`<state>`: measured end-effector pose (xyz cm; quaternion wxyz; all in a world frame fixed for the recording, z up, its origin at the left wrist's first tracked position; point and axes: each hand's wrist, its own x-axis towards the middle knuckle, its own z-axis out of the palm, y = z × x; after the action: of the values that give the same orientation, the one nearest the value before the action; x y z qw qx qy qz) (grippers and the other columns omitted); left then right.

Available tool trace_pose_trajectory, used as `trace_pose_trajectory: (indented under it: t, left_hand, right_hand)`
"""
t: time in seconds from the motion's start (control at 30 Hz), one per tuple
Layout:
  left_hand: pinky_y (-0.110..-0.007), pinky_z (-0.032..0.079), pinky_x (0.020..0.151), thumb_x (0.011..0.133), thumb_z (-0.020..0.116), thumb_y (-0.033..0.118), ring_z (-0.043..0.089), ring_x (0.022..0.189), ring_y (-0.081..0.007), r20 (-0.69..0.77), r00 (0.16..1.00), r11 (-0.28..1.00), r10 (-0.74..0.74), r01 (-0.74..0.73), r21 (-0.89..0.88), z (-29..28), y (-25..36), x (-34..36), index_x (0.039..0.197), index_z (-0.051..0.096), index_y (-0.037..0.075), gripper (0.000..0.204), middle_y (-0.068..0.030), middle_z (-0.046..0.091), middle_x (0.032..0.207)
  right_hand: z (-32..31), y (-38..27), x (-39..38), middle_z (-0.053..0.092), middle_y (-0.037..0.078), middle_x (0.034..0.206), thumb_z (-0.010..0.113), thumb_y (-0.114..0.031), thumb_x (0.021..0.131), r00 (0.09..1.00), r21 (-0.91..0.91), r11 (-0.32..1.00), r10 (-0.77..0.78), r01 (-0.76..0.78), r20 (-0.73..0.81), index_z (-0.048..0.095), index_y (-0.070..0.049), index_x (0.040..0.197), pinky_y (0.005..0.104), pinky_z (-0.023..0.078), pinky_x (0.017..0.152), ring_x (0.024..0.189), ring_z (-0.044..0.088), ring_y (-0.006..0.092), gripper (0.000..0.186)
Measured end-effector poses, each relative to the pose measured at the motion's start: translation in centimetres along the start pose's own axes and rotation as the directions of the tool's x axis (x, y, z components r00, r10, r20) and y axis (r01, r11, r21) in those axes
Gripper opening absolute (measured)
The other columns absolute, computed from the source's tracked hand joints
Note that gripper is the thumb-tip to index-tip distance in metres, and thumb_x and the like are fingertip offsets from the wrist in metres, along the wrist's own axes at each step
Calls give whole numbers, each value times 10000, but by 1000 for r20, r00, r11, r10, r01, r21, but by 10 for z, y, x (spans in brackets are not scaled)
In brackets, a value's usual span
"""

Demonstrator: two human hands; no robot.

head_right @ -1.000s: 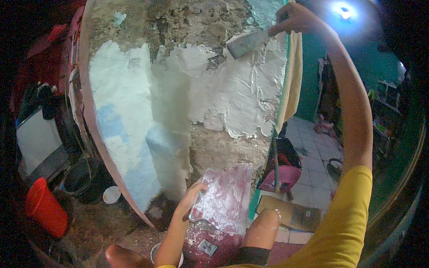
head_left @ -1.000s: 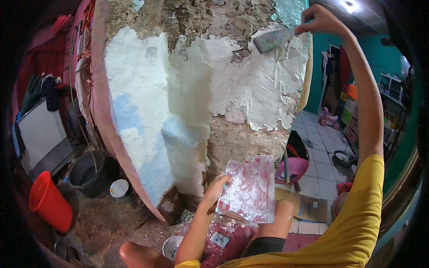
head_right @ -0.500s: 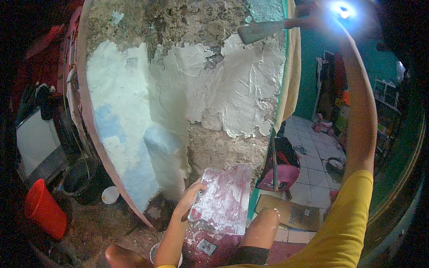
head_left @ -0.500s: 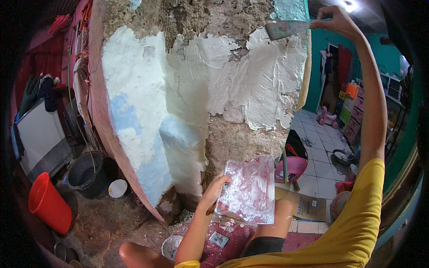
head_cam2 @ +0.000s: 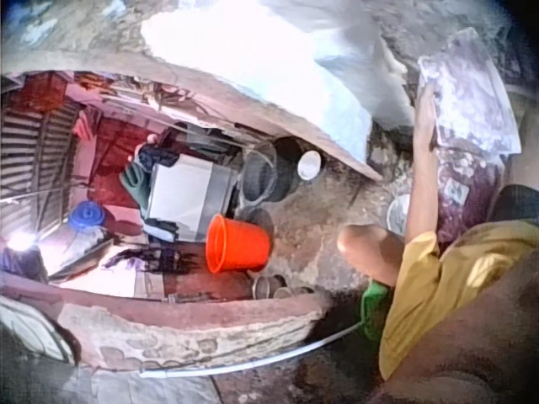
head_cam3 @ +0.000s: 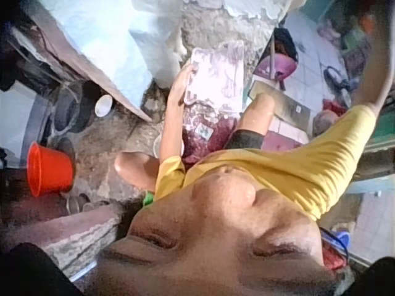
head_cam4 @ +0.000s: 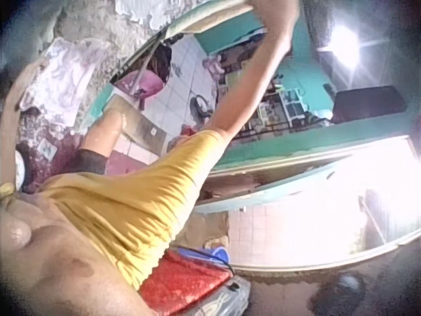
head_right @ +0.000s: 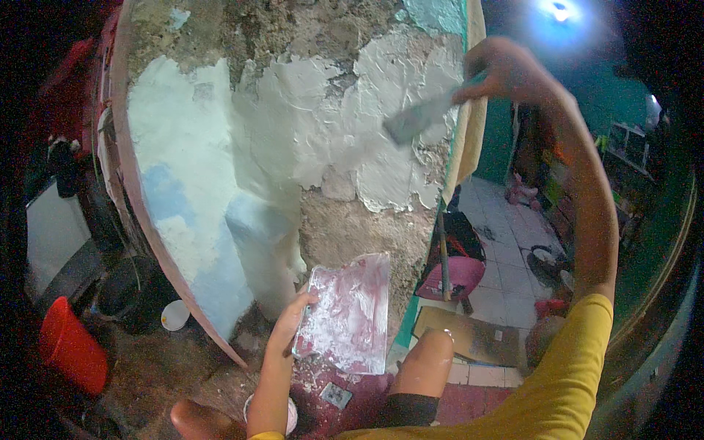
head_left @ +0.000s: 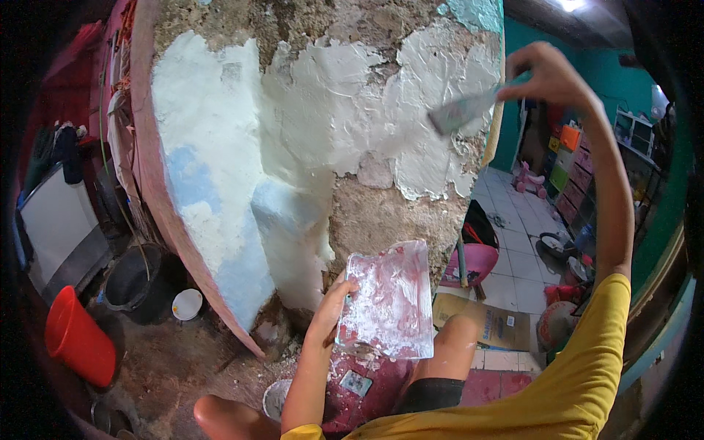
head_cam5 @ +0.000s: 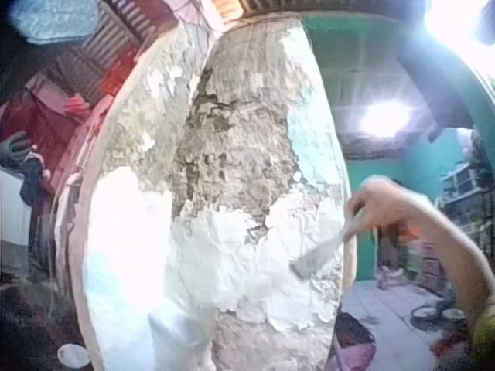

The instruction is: The person applies plaster to a damaged section of a wall using a putty knife and a hawk.

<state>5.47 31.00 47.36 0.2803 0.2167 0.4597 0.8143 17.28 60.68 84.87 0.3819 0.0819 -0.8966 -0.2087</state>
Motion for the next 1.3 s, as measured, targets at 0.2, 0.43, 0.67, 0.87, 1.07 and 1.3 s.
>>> trace_pose_trajectory:
  t: [0.2,0.43,0.67,0.87,1.07,1.3]
  left_hand:
    - [-216,418,695,813,478,145,476,753,-79,37,997,998,-67,67,0,8,-12,12,1061,520,44,272,19,491,839]
    - [-214,383,715,809,492,182,448,792,-80,67,995,995,-69,64,80,11,-9,13,1087,515,35,315,15,477,861]
    - [-208,374,720,810,494,199,444,788,-81,49,991,990,-122,118,71,22,3,5,1063,523,45,297,16,473,845]
    - [-214,416,638,813,504,182,474,697,-78,23,991,989,-134,132,71,18,0,8,949,533,68,180,20,481,793]
    - [-227,442,632,816,500,163,510,716,-91,60,986,988,-153,153,4,18,-3,11,1011,517,62,221,-3,502,836]
    - [-236,448,638,809,506,158,522,717,-94,0,992,991,-128,128,33,24,6,2,975,521,65,191,-9,518,841]
  right_hand:
    - [29,-47,-12,543,123,588,782,-446,560,970,-59,975,-204,214,132,594,-4,649,394,382,536,574,545,304,488]
    - [10,-21,7,544,131,610,786,-476,537,989,-222,964,-138,147,56,599,-19,664,388,402,559,600,558,303,510]
    - [-33,28,16,489,91,587,801,-461,540,999,-274,962,1,-12,-39,568,-9,658,359,397,558,557,513,226,522]
    - [-25,-7,13,567,126,647,797,-465,543,994,-154,986,71,-57,89,607,-5,693,358,447,607,612,577,262,520]
    - [42,-82,18,603,116,678,774,-463,548,921,-11,977,-195,211,336,642,-62,690,403,420,589,696,592,311,446]
    - [36,-55,24,603,112,682,779,-472,539,971,-204,956,-180,210,156,638,-48,689,397,439,594,684,602,302,471]
